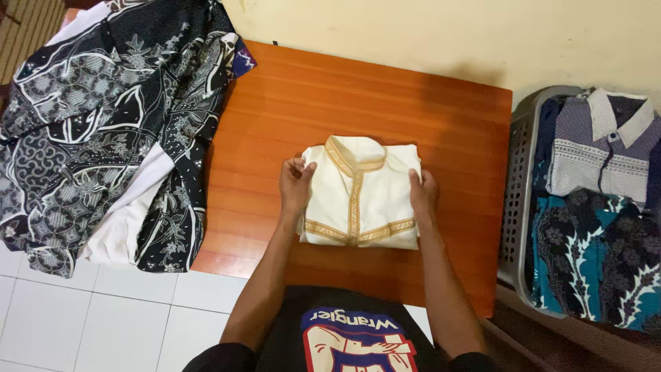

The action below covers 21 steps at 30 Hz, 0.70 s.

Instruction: The person folds a white garment and then a black patterned garment by hand on a wooden surface, placing each folded item into a laundry basket.

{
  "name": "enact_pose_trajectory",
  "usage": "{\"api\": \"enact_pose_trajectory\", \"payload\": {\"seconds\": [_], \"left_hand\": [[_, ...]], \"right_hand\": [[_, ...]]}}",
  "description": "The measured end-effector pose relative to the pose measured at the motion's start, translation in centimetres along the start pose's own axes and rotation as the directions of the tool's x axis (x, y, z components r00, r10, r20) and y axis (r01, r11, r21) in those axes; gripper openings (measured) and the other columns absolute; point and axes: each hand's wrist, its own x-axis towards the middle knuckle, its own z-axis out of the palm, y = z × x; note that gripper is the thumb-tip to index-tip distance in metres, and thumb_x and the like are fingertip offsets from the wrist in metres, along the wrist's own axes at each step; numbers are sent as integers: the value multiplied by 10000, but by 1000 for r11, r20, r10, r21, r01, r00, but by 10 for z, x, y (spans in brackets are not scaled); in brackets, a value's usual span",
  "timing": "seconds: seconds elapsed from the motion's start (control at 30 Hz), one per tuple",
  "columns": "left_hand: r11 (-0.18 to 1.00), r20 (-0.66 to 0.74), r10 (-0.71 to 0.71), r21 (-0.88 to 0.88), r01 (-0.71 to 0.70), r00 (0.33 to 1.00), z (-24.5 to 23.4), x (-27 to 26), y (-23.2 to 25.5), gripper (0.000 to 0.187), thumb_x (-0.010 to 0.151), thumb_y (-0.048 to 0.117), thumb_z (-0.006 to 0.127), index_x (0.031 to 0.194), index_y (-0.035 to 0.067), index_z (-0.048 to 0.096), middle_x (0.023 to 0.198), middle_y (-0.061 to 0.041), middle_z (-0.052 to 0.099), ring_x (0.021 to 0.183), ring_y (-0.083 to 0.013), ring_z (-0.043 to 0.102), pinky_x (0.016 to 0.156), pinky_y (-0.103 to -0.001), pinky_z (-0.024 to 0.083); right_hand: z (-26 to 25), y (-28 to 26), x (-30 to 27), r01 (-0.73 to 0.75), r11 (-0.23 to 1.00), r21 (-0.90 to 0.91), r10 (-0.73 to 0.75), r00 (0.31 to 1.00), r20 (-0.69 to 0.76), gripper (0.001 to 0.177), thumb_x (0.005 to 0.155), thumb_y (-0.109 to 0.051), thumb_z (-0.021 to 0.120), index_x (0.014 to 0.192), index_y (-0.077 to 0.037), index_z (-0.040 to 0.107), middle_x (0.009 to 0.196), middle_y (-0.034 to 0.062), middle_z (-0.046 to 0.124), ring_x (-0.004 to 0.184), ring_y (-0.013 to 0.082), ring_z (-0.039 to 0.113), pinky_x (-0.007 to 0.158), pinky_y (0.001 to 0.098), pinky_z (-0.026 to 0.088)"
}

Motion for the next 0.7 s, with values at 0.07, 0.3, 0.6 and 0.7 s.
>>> {"api": "enact_pose_trajectory", "payload": {"seconds": [0.07,0.3,0.6,0.7], "left_hand": [[989,-108,33,148,-16,994,7,-4,4,335,942,250,733,1112,23,556,914,-27,495,811,-103,490,734,-272,474],[515,87,465,782,-350,881,5,-40,20,601,1057,340,558,1509,-30,417,1505,-374,354,1322,-505,431,1094,-596,357],[301,338,373,836,-458,864,4,-27,-11,584,1096,406,470,1583,91,406,1627,-341,271,1485,-526,317,1178,-672,295],[273,367,434,817,-508,823,12,-22,-1,591,1078,438,470,1567,113,402,1637,-330,254,1498,-527,287,1173,-663,290]], "right_hand": [[2,1,-7,-6,995,-101,3,1000,-27,402,1069,-388,577,1205,-21,668,1078,184,725,991,357,676,877,462,517],[6,-29,-50,460,761,-457,-578,801,-155,566,1101,-397,502,1551,-58,448,1608,221,401,1480,417,407,1221,567,346],[9,-6,-67,408,686,-602,-377,908,185,641,1047,-488,429,1604,-182,346,1727,151,56,1570,429,87,1195,706,90],[10,-14,-79,367,680,-634,-380,917,123,638,1062,-471,420,1610,-155,340,1717,182,41,1568,423,78,1203,708,61]]}}
